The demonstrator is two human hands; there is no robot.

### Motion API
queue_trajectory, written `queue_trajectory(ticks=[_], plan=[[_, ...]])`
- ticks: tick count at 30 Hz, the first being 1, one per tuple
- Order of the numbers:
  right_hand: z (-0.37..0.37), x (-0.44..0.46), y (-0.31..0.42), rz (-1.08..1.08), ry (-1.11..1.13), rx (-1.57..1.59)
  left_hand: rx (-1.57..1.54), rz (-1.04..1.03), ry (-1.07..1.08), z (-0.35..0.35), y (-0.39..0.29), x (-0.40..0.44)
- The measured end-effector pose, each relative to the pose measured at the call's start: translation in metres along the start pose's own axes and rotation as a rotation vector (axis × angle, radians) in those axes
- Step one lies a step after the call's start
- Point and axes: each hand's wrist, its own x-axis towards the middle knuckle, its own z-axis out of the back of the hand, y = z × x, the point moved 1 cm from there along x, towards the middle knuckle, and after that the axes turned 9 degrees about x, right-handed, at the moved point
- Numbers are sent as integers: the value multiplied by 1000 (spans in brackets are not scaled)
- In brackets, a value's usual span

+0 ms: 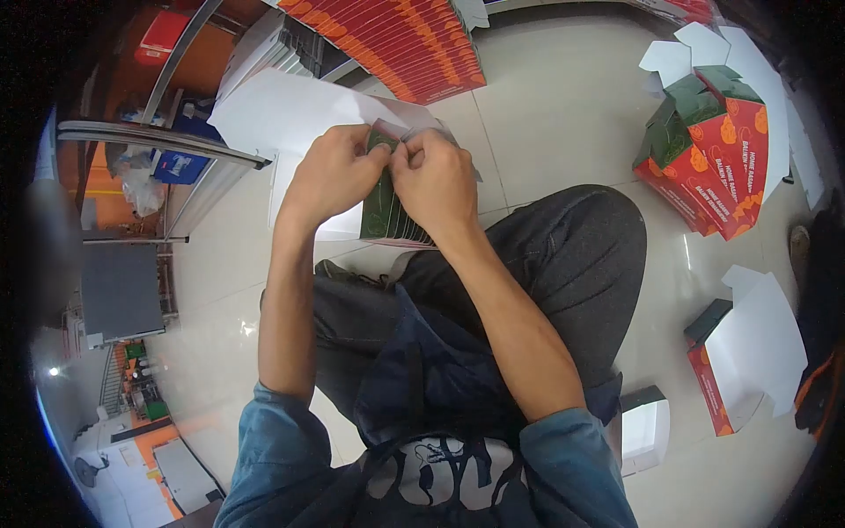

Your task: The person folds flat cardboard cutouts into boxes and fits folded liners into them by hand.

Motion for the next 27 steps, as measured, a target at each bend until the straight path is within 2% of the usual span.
queue_trajectory(ticks=[3,7,10,11,12,15,17,19,20,21,23,27], plan=[[-1,2,-17,19,29,79,-44,-70,-20,-17,10,11],[4,2,-25,-4,75,184,-69,-9,19,-27,12,11],[9,0,-19,-3,92,173,-477,-22,27,-17,34,-11],[10,-2,-12,-6,80,162,-480,-36,-77,-6,46,-20],[10,-4,-5,-10,66,149,-438,13,-325,-3,60,-29],[-2,-4,3,103,68,1,-66,119,-626,-5,135,-19],[-11,4,0,106,152,-167,-112,34,-494,-21,178,0],[-18,2,-17,185,99,-6,-129,2,-458,-27,197,9],[-11,2,-9,133,121,-68,-109,-15,-474,-32,214,22],[-7,1,1,82,80,-112,-137,-6,-476,-32,210,27],[-9,9,-2,198,6,-155,-160,69,-431,-33,210,39],[5,11,9,184,188,-240,-245,150,-321,-30,222,46]])
